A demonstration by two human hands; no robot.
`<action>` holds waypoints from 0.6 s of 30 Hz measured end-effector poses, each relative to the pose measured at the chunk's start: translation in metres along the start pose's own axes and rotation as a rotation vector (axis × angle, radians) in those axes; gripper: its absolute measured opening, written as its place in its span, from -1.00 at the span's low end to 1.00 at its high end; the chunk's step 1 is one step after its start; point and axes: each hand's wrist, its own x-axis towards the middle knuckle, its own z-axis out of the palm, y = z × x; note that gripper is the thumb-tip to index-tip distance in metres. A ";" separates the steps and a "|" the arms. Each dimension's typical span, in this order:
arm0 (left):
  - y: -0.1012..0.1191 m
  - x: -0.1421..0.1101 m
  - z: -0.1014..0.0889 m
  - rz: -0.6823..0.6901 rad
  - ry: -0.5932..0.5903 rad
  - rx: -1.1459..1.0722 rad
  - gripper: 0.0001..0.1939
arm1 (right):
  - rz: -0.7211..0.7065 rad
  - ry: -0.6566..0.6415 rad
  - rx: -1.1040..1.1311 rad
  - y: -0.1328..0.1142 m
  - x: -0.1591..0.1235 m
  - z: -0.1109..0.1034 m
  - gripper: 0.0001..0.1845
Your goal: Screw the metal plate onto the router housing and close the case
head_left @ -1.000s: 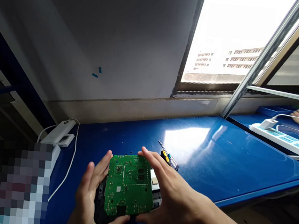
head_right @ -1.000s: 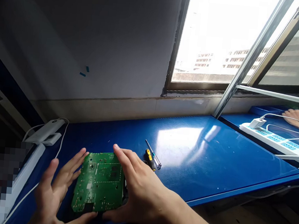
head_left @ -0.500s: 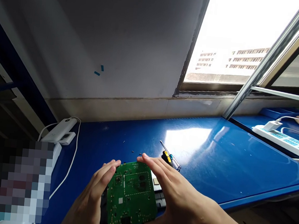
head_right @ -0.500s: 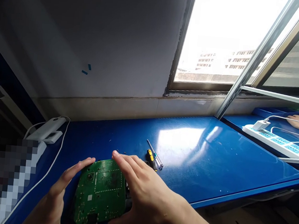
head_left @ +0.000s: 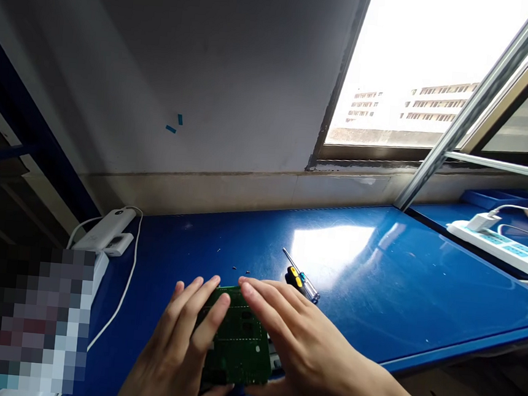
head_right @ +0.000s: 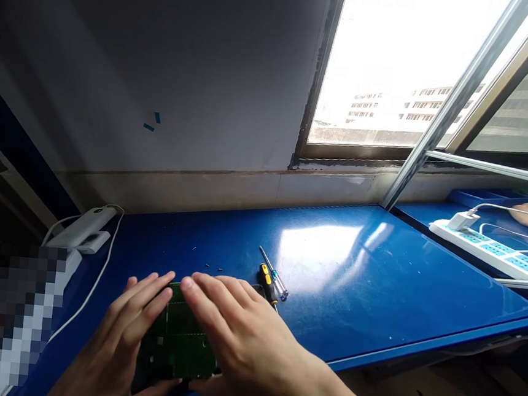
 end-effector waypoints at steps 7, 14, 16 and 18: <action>0.010 0.005 -0.004 -0.025 0.065 -0.038 -0.14 | -0.060 0.010 -0.083 -0.021 0.007 -0.011 0.10; -0.001 -0.003 -0.016 -0.449 0.194 -0.630 0.13 | 0.190 0.045 0.084 -0.016 -0.001 -0.010 0.23; -0.004 -0.002 -0.011 -0.516 0.175 -0.674 0.00 | 0.306 -0.056 0.156 -0.014 0.000 -0.009 0.21; -0.009 -0.002 -0.002 -0.598 0.153 -0.720 -0.09 | 0.343 -0.130 0.248 -0.013 0.002 -0.009 0.27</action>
